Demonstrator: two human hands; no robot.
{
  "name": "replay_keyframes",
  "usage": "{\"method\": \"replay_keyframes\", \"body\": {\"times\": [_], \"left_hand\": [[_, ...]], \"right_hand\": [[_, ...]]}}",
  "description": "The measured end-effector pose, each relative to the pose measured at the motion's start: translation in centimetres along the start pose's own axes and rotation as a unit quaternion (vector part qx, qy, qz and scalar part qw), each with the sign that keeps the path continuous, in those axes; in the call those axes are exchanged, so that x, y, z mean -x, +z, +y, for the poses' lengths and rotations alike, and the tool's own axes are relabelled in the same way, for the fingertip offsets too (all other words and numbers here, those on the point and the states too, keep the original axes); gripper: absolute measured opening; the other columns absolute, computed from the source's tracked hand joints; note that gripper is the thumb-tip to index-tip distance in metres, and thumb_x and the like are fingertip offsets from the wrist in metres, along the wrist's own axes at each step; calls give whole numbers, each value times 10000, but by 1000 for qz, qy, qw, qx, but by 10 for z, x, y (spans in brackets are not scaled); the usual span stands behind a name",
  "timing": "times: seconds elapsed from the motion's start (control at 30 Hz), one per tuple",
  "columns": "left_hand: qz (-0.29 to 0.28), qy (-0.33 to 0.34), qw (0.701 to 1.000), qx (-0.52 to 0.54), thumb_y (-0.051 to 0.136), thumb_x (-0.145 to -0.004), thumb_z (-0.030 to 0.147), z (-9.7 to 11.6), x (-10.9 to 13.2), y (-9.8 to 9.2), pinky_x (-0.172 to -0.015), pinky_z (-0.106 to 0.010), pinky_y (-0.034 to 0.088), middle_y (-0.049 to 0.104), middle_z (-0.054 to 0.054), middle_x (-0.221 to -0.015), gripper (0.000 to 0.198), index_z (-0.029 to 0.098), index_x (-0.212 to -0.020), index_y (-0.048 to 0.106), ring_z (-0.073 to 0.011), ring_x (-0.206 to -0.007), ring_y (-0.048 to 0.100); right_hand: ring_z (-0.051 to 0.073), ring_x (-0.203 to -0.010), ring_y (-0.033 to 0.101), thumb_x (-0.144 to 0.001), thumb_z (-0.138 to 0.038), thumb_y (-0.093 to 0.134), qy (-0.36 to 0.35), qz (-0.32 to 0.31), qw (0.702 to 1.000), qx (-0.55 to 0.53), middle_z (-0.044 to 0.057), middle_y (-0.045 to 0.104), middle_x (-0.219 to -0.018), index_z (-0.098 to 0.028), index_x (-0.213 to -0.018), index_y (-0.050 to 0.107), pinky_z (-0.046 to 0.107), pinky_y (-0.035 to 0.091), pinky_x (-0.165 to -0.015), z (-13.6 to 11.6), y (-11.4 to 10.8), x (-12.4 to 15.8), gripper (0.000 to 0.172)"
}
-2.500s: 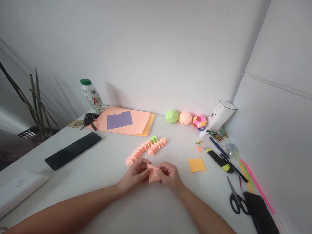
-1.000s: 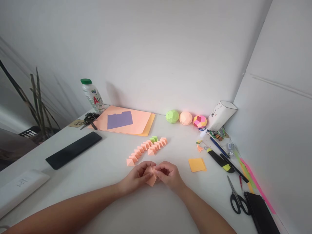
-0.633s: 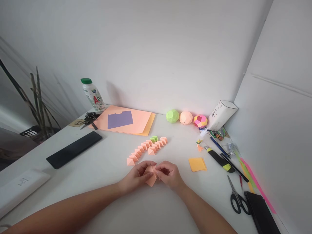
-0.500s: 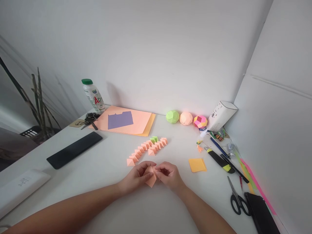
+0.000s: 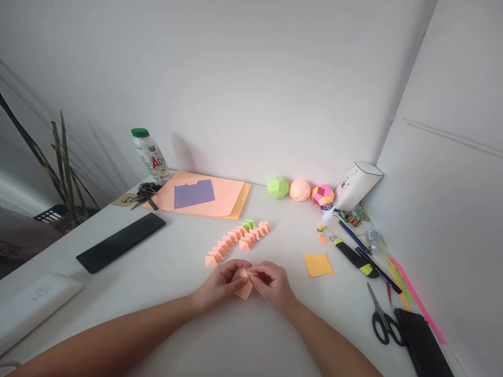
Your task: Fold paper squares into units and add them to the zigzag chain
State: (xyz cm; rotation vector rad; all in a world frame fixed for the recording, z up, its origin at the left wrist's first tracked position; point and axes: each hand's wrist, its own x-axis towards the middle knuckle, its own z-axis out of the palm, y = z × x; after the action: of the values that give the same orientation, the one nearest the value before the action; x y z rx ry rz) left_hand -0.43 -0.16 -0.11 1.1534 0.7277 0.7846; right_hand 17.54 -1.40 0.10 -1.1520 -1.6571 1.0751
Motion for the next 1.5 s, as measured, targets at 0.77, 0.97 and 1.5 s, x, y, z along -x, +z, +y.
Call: {"method": "replay_keyframes", "body": {"times": [0.77, 0.97, 1.5], "left_hand": [[97, 94, 974, -181, 590, -791, 325, -9, -5, -1, -759, -294, 455, 464, -69, -985, 147, 190, -832, 632, -194, -946, 491], [74, 72, 979, -176, 537, -824, 307, -3, -4, 2, -607, -259, 437, 554, -35, -775, 156, 167, -780, 592, -140, -684, 516], [48, 18, 993, -105, 553, -806, 421, 5, 0, 5, -430, -207, 380, 591, -21, -660, 306, 138, -788, 670, -78, -453, 477]], "right_hand": [[147, -597, 588, -788, -184, 547, -87, 13, 992, 96, 45, 670, -713, -189, -837, 681, 248, 470, -531, -1, 4, 1, 143], [154, -609, 596, -789, -184, 556, -95, 31, 990, 98, 44, 667, -702, -192, -809, 677, 254, 478, -538, -1, 4, 1, 123], [139, -578, 560, -806, -263, 569, -25, 13, 998, 56, 31, 626, -668, -174, -757, 653, 238, 454, -511, -2, 3, 1, 132]]}}
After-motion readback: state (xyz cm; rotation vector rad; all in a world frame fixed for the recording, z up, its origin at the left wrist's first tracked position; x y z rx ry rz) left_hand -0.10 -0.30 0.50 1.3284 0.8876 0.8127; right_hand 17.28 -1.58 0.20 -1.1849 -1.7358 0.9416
